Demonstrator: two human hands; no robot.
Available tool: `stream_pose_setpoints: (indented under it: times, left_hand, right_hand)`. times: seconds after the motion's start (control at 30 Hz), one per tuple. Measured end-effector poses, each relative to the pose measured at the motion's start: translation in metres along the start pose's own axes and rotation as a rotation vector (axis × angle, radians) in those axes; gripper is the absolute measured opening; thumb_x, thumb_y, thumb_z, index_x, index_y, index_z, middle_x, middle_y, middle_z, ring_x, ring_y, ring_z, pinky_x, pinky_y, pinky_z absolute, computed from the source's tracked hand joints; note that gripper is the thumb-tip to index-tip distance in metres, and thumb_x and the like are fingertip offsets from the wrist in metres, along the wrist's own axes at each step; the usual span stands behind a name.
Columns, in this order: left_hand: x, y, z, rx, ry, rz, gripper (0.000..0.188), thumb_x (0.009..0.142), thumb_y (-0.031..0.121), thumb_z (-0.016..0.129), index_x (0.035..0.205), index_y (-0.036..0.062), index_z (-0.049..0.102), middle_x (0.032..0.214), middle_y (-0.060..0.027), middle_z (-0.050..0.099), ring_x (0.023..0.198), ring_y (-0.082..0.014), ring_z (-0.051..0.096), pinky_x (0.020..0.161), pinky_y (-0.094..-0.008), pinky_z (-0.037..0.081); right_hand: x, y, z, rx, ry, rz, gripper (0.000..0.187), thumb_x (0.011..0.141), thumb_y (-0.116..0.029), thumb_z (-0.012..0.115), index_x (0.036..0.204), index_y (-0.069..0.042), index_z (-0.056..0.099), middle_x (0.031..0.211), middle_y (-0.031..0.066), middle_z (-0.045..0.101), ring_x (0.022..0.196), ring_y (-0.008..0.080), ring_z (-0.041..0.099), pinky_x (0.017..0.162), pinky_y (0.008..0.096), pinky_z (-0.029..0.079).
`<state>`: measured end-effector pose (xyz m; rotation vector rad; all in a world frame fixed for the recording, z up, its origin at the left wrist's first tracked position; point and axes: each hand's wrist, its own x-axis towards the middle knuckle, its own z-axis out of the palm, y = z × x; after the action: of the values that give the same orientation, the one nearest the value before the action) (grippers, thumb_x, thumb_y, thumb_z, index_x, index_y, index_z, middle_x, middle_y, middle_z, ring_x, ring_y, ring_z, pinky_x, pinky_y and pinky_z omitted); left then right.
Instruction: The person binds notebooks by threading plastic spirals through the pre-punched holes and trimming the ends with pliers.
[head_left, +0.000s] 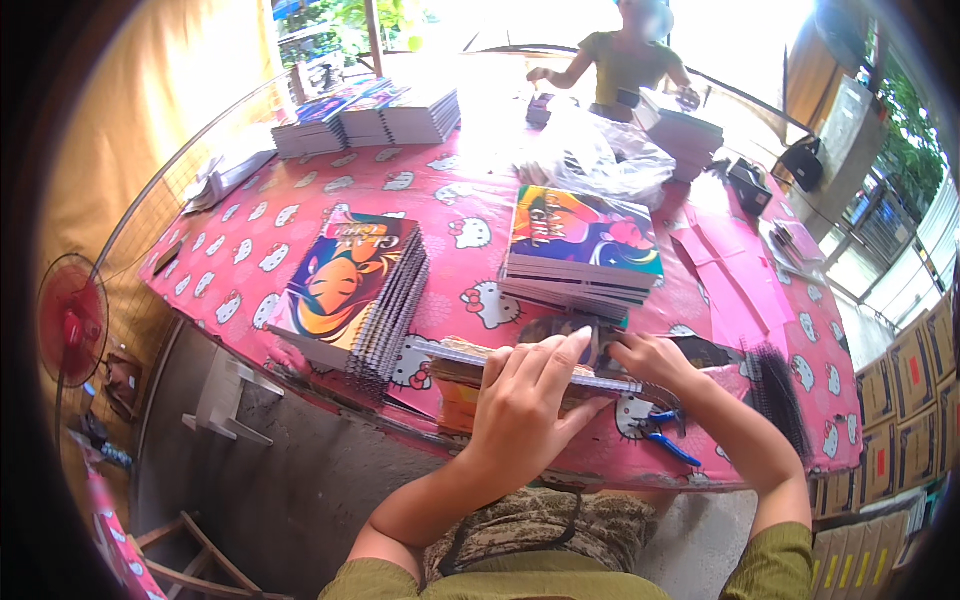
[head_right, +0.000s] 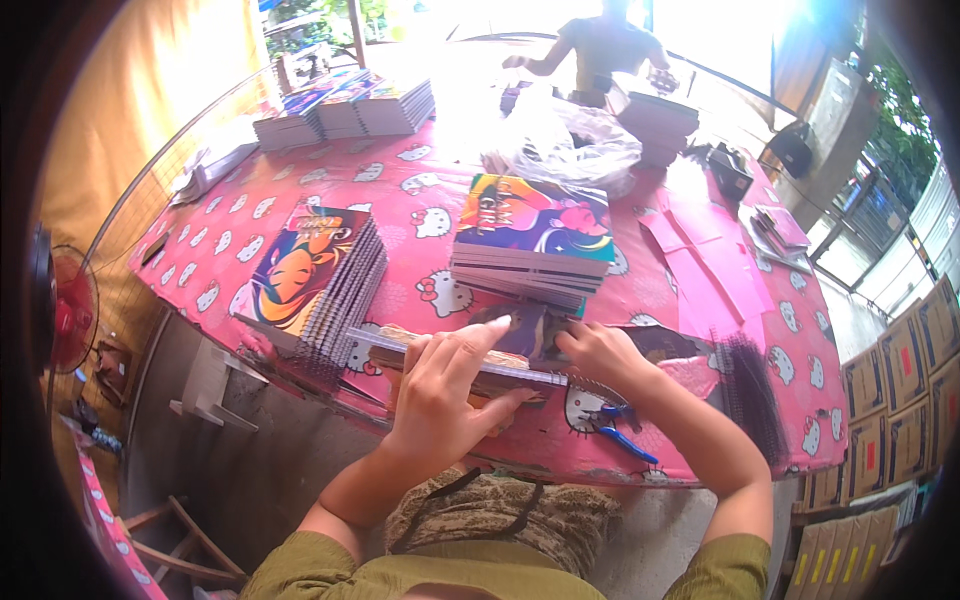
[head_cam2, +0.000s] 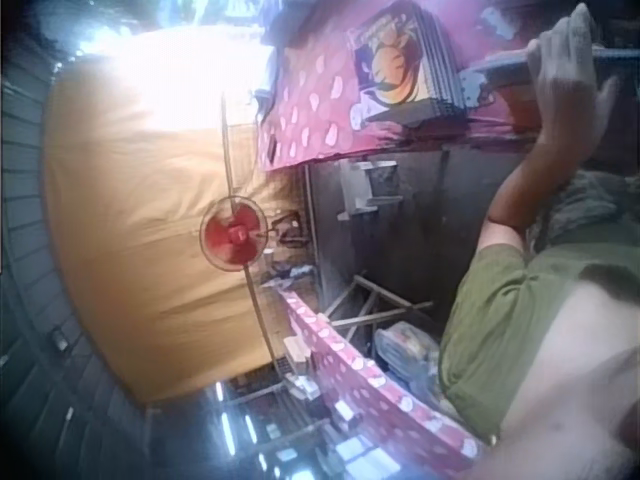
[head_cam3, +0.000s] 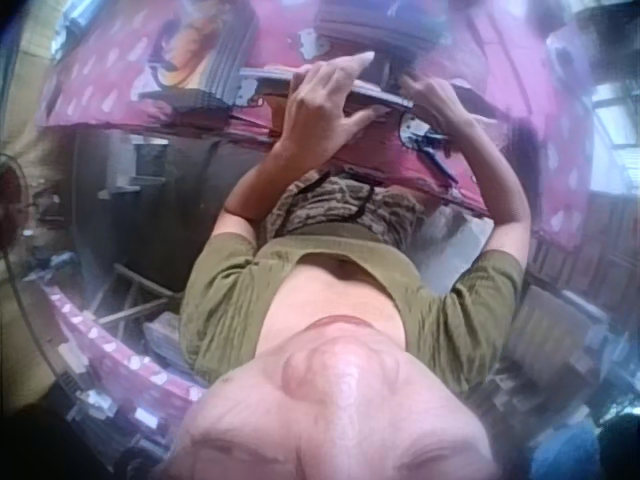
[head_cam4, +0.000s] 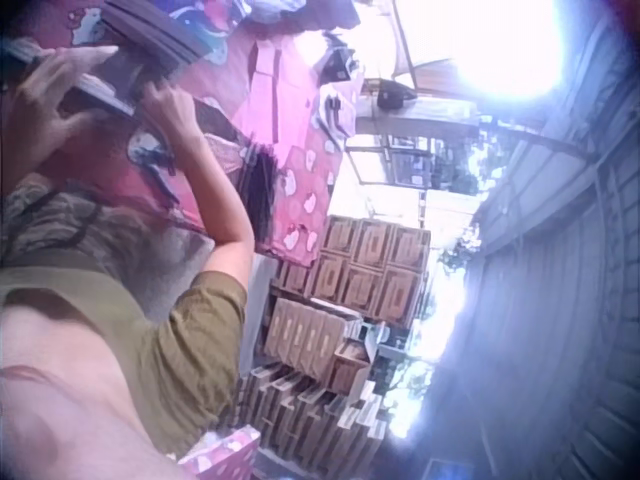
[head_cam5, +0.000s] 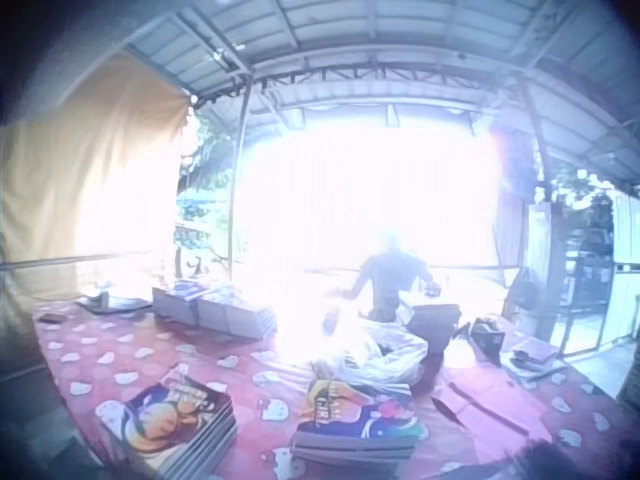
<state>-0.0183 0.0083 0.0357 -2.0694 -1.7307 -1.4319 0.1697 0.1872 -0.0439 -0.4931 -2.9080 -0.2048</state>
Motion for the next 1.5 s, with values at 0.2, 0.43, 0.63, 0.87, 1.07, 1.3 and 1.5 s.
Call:
stream_pose_setpoints:
  times: [0.2,0.43,0.63,0.87,1.07,1.3,1.5]
  left_hand:
    - [-0.007,-0.008,0.003,0.033,0.045,0.02,0.036,0.061,0.021,0.085,0.089,0.0094,0.065,0.084,-0.0032,0.066,0.082,-0.0218,0.061,0.081,-0.036,0.04]
    - [-0.003,-0.011,0.002,-0.032,0.077,0.021,0.03,0.064,0.022,0.084,0.081,0.0115,0.062,0.076,-0.0007,0.064,0.078,-0.0196,0.06,0.078,-0.0357,0.038]
    - [0.003,-0.007,-0.014,0.047,0.022,-0.158,0.04,0.064,0.027,0.085,0.096,0.0113,0.067,0.102,-0.0051,0.065,0.104,-0.0245,0.057,0.1,-0.0457,0.031]
    - [-0.01,-0.044,-0.028,0.04,0.087,-0.198,0.035,0.058,0.029,0.088,0.08,0.012,0.066,0.092,-0.0009,0.067,0.104,-0.0243,0.055,0.093,-0.0444,0.036]
    - [-0.016,-0.052,-0.03,0.008,0.119,-0.193,0.035,0.057,0.026,0.088,0.078,0.0092,0.066,0.104,-0.006,0.064,0.1,-0.025,0.056,0.088,-0.0405,0.04]
    - [-0.013,-0.058,-0.034,0.043,0.281,-0.231,0.045,0.05,0.023,0.092,0.081,0.0032,0.066,0.131,-0.0172,0.051,0.108,-0.0314,0.055,0.088,-0.0435,0.049]
    - [-0.023,-0.074,-0.043,-0.161,0.263,-0.334,0.043,0.067,0.01,0.086,0.099,0.0032,0.059,0.106,-0.0078,0.059,0.089,-0.0106,0.061,0.069,-0.0243,0.052]
  right_hand:
    - [0.003,0.013,-0.035,0.682,0.602,0.299,0.023,0.078,-0.012,0.071,0.092,0.0,0.057,0.088,0.0092,0.066,0.079,0.015,0.065,0.063,0.0302,0.053]
    - [0.001,0.003,-0.056,0.983,0.389,0.275,0.023,0.081,-0.014,0.075,0.093,-0.002,0.059,0.085,0.0068,0.065,0.081,0.0138,0.062,0.072,0.0307,0.053]
    - [0.019,0.0,-0.059,0.518,0.227,0.32,0.035,0.074,-0.016,0.079,0.101,-0.004,0.06,0.081,0.004,0.065,0.076,0.0124,0.062,0.068,0.0271,0.051]
    - [0.04,-0.01,-0.051,0.553,0.16,0.356,0.033,0.07,-0.015,0.075,0.095,0.002,0.063,0.09,0.0114,0.068,0.075,0.0187,0.065,0.068,0.0331,0.053]
    - [0.063,-0.023,-0.043,1.145,0.231,0.171,0.04,0.072,-0.013,0.075,0.106,0.002,0.061,0.089,0.0069,0.068,0.077,0.0161,0.065,0.07,0.0293,0.054]
    - [0.077,-0.027,-0.048,1.144,0.104,0.186,0.042,0.069,-0.001,0.075,0.109,0.002,0.062,0.095,0.0049,0.067,0.088,0.0082,0.061,0.077,0.0264,0.053]
    - [0.096,-0.042,-0.066,1.413,0.082,0.143,0.046,0.067,0.0,0.068,0.112,0.002,0.061,0.101,0.0081,0.067,0.086,0.0103,0.062,0.074,0.0254,0.051]
